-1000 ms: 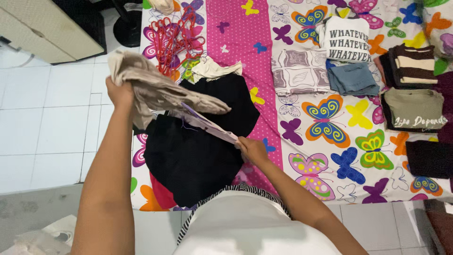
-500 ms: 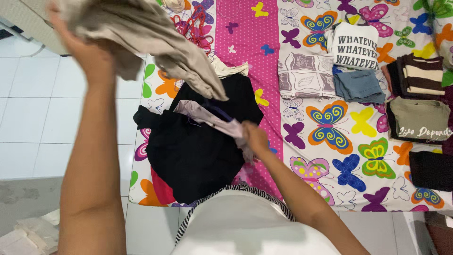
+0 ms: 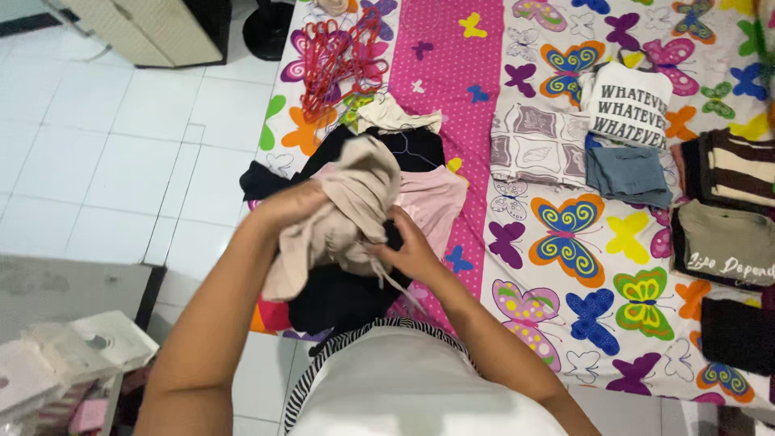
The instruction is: The person folds a striped t-shirt and a beige t-shirt on a bed with a butterfly-patterned sheet. They smooth each garment, fold the sides and bottom, then place the folded shirts into a neat stack. The person then picks up another item from a pile of clothes.
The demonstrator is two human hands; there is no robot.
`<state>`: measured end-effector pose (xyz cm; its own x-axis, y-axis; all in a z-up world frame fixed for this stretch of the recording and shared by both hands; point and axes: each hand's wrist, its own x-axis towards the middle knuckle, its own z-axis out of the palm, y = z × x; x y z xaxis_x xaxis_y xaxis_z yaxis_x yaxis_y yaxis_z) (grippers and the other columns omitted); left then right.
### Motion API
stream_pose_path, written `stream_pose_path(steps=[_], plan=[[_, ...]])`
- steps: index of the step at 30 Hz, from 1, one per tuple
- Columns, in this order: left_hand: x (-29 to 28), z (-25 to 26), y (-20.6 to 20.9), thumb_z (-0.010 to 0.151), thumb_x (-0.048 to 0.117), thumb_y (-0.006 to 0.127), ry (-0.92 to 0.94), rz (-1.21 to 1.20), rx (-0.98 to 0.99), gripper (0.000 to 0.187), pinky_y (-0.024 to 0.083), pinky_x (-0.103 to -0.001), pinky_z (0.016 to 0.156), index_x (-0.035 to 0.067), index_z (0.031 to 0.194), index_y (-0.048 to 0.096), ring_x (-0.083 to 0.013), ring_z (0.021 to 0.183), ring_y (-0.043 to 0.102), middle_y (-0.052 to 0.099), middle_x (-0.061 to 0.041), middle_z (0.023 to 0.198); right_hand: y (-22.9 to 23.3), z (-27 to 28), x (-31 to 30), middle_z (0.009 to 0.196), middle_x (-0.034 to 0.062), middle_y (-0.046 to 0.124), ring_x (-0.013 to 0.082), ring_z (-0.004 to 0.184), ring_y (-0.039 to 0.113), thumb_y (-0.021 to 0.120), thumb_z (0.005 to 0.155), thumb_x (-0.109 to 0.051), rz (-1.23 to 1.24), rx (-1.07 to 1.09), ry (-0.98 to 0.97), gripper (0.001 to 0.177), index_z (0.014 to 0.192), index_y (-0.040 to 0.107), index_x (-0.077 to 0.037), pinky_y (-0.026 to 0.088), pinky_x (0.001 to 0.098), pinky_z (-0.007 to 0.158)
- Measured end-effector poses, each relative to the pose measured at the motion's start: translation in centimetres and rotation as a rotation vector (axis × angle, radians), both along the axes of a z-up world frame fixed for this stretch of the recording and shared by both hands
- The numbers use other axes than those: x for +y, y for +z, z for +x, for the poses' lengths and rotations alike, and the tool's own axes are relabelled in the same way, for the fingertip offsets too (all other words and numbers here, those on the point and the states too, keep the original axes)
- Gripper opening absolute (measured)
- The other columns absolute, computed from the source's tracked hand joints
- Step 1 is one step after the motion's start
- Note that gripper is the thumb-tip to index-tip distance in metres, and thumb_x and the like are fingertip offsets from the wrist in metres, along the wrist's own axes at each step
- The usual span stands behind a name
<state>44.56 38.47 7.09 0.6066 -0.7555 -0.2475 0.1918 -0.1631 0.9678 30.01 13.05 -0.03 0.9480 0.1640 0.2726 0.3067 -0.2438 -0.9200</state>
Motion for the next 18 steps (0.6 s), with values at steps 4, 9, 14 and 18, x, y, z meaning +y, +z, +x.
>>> stream_pose_path(steps=[4,9,14,18], plan=[[0.4,-3.5,4.0,0.093,0.044,0.064,-0.045,0.096,-0.071,0.060,0.047,-0.031,0.107,0.005,0.138,0.060,-0.0148,0.123,0.060,0.066,-0.008,0.137,-2.7,0.4,-4.7,0.127,0.0078,0.066,0.0189,0.119,0.061,0.068,0.098,-0.031,0.086,0.495,-0.029,0.047,0.135,0.061,-0.004,0.049,0.0323,0.101],[1.2,-7.8,7.4,0.082,0.048,0.076,0.191,0.642,-0.226,0.058,0.054,-0.033,0.094,0.009,0.125,0.072,-0.0206,0.105,0.071,0.077,-0.010,0.116,-2.7,0.9,-8.8,0.120,0.0172,0.071,0.0257,0.105,0.070,0.063,0.100,-0.028,0.724,0.939,0.203,0.048,0.132,0.062,0.008,0.055,0.0389,0.096],[-1.0,-14.2,5.7,0.070,0.042,0.089,0.611,0.509,-0.802,0.074,0.048,-0.041,0.101,0.007,0.128,0.059,-0.0343,0.117,0.062,0.064,-0.014,0.124,-1.1,-1.0,-4.4,0.125,0.0166,0.071,0.0258,0.109,0.072,0.058,0.097,-0.027,0.879,1.060,0.249,0.048,0.134,0.060,0.004,0.055,0.0389,0.100],[-1.2,-17.9,4.4,0.070,0.038,0.087,0.597,0.392,-0.762,0.093,0.043,-0.045,0.109,0.010,0.148,0.045,-0.0365,0.127,0.054,0.058,-0.016,0.141,1.0,-2.6,-1.9,0.130,0.0205,0.066,0.0290,0.115,0.068,0.061,0.100,-0.026,0.893,1.039,0.384,0.053,0.139,0.054,0.008,0.052,0.0437,0.105]])
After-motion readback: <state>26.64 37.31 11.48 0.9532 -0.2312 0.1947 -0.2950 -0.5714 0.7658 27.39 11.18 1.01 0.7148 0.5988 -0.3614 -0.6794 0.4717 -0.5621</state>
